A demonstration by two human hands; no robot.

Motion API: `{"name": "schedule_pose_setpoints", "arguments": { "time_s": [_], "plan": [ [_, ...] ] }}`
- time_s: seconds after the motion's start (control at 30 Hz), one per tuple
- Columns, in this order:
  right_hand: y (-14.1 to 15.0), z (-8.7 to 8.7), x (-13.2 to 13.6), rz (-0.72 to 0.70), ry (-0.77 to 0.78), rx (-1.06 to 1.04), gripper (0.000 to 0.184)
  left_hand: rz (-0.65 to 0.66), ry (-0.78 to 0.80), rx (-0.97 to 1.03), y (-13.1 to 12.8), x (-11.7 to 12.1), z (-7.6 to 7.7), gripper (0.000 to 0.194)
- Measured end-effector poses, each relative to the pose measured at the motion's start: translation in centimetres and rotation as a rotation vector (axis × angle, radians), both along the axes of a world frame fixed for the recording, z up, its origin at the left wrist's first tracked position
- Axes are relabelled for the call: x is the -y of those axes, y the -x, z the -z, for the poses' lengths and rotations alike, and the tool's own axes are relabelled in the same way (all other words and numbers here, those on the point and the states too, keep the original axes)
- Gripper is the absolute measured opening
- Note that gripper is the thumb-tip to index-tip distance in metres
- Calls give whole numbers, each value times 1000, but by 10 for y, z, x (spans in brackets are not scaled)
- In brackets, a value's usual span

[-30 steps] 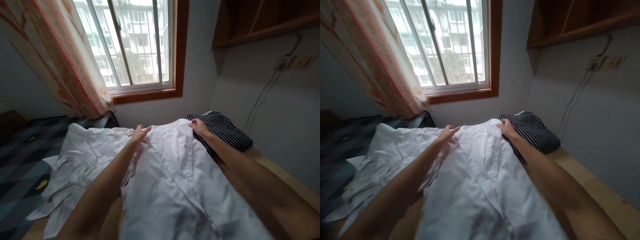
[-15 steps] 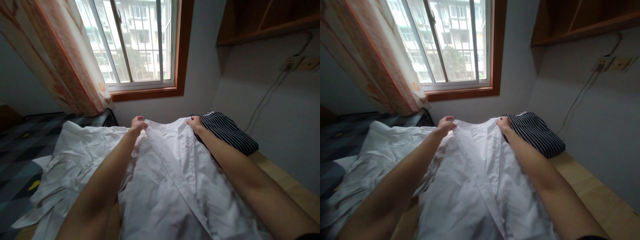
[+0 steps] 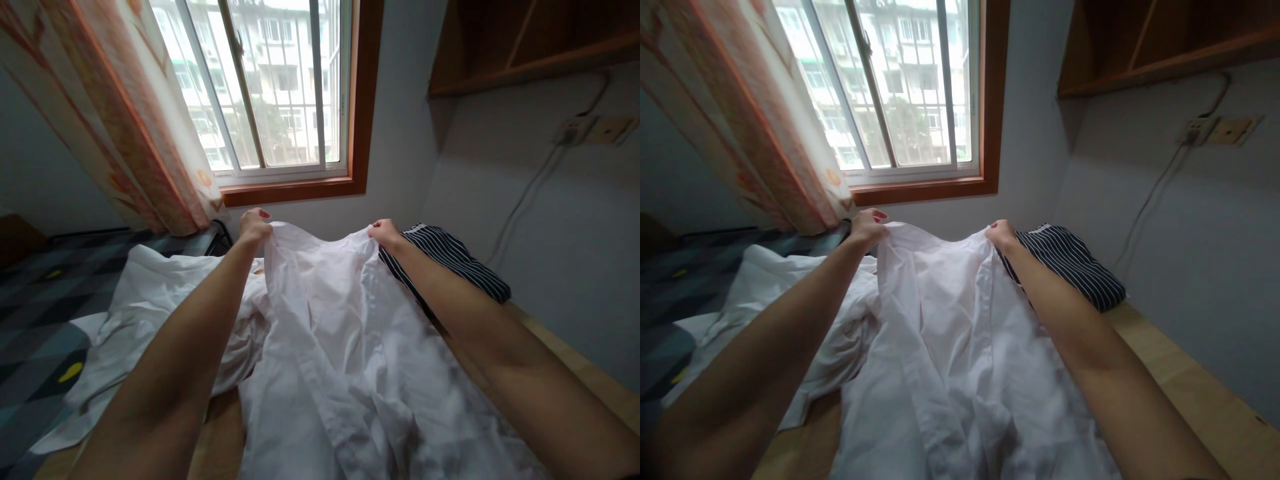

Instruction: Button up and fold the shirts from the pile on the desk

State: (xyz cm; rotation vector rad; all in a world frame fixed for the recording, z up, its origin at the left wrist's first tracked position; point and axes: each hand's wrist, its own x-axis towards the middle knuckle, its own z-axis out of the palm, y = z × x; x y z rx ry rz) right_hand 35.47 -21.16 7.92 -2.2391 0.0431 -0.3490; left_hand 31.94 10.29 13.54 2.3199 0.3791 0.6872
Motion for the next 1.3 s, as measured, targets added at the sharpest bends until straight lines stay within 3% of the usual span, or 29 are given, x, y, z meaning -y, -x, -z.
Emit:
{"name": "schedule_pose_setpoints", "arguments": {
  "time_s": [0.1,0.17,0.23,0.3,0.37,0.43,0.53,0.6,0.73,0.83,0.9,0.97,1.13,1.2,1.3],
  "plan": [
    [-6,-8,-22,78,-81,27,24,-48,161,87,-12,20,0,31],
    [-2,-13,-42,3,-208,15,32,7,289,156,-14,46,0,30],
    [8,-9,-58,-246,-293,-90,38,196,496,121,-9,73,6,29],
    [24,4,-62,-525,-248,-237,35,475,715,-29,2,90,18,30],
    [41,24,-52,-648,-151,-295,27,654,834,-137,18,90,33,33],
    [60,44,-33,-605,-52,-259,25,605,726,-131,36,74,49,30],
    [95,64,-3,-479,131,-77,29,345,231,-149,66,36,66,18],
    [125,68,6,-508,238,117,39,234,-84,-154,89,16,75,18],
    [192,69,-2,-919,435,327,55,108,-465,-231,135,5,96,39],
    [226,74,-11,-1124,582,277,53,81,-557,-363,157,9,108,28],
    [237,80,-10,-1119,624,219,49,53,-491,-317,163,8,107,21],
    [240,87,-5,-1071,623,185,47,31,-312,-162,161,2,98,20],
    [245,93,4,-1011,573,191,46,-75,489,248,150,-19,58,14],
    [245,88,2,-999,553,197,37,-78,676,250,153,-24,53,13],
    [240,74,-8,-956,556,152,25,16,697,17,164,-22,64,22]
  ]
}}
